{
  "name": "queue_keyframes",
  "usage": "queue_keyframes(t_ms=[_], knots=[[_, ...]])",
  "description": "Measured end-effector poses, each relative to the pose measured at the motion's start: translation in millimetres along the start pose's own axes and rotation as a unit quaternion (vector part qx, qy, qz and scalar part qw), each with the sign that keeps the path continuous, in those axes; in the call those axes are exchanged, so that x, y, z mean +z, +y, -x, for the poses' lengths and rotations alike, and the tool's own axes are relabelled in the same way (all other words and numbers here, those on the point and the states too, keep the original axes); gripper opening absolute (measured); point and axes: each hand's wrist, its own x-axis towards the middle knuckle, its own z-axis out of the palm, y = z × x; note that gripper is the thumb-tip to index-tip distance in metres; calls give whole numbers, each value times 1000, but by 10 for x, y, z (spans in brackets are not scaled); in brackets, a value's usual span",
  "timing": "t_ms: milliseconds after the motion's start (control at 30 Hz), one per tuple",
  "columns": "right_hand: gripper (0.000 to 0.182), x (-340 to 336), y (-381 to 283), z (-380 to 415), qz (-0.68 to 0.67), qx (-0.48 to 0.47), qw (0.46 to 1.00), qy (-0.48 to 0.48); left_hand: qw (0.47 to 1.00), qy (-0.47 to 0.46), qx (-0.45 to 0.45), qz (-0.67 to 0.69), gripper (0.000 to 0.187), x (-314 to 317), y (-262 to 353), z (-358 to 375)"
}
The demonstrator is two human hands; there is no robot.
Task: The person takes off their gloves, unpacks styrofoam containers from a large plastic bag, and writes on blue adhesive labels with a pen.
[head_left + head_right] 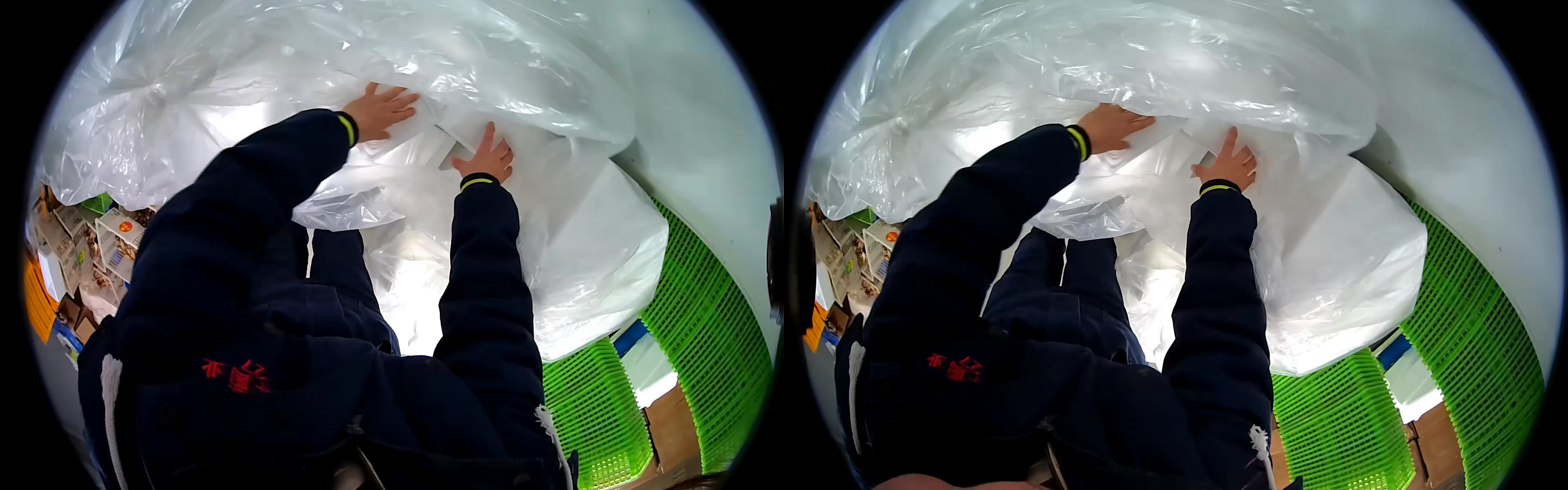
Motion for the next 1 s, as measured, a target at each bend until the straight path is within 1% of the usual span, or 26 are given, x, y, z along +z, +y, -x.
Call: queue_keyframes(t_ms=[67, 100, 133, 200, 233, 267, 300, 333, 367, 400, 433, 467, 533, 567, 600, 633, 667, 700, 733, 767, 800, 833, 867, 900, 933, 1000], knots=[[99, 181, 104, -162, -56, 20, 998, 22, 998, -24, 5, -53, 71, 65, -76, 237], [98, 449, 324, -394, -158, -74, 977, 126, 995, -23, -18, -92, 72, 13, -66, 376], [91, 357, 368, -464, -159, -69, 982, 76, 990, -23, -39, -130, 72, -34, -72, 507], [87, 549, 543, -589, -202, -87, 975, 31, 972, 47, -88, -213, 57, 45, -147, 715], [87, 512, 566, -583, -204, -85, 975, 34, 964, -26, -143, -223, 50, -128, -42, 720], [84, 435, 580, -536, -145, -89, 984, 45, 948, -99, -199, -230, 43, -324, 93, 691], [82, 353, 583, -449, -86, -93, 991, 53, 961, -81, -208, -164, 33, -431, 224, 585], [82, 275, 598, -354, -87, -90, 991, 48, 977, 115, -108, -142, 25, -237, 330, 561], [78, 167, 623, -287, -119, -81, 987, 69, 996, 76, -14, -41, 18, -301, 486, 411], [75, 20, 635, -238, -148, -72, 982, 91, 993, 52, 100, -33, 13, -156, 591, 264], [65, -175, 629, -178, -138, -88, 980, 109, 980, 103, 160, -53, 14, -9, 645, 124], [65, -218, 676, -146, -136, -87, 981, 105, 961, 153, 220, -73, 15, 144, 641, -1], [52, -259, 824, -156, -188, -108, 955, 204, 978, 125, 139, -88, 17, 451, 498, -191], [49, -239, 921, -199, -194, -158, 928, 275, 981, 102, 97, -133, 17, 417, 424, -197], [49, -262, 1033, -308, -194, -158, 929, 273, 960, 34, 20, -279, 14, 410, 418, -128], [47, -310, 1136, -479, 22, -134, 937, 321, 956, -31, -17, -290, 13, 359, 410, -63], [45, -373, 1152, -582, -17, -137, 935, 326, 947, -95, -54, -302, 12, 270, 398, -10], [43, -439, 1165, -683, -56, -142, 931, 330, 944, -141, -120, -273, 14, 170, 381, 14], [40, -503, 1157, -731, -342, -171, 880, 280, 935, -184, -185, -240, 16, 64, 385, 46], [42, -515, 1026, -760, -179, -140, 937, 267, 961, -124, -156, -192, 30, 21, 300, 81], [42, -513, 942, -732, -180, -140, 935, 271, 985, -71, -120, -105, 49, 29, 312, 84], [44, -520, 840, -682, -203, -148, 929, 270, 993, -37, -106, 27, 55, 0, 384, 52], [45, -516, 738, -622, -224, -158, 924, 267, 983, -4, -91, 161, 61, 3, 472, -9], [45, -474, 640, -511, -221, -159, 925, 264, 973, 73, -71, 209, 64, 46, 573, -78], [45, -414, 572, -384, -245, -154, 927, 238, 953, 152, -50, 256, 66, 86, 687, -175], [46, -381, 534, -377, -264, -154, 928, 212, 923, 252, -68, 284, 71, 30, 882, -407]])
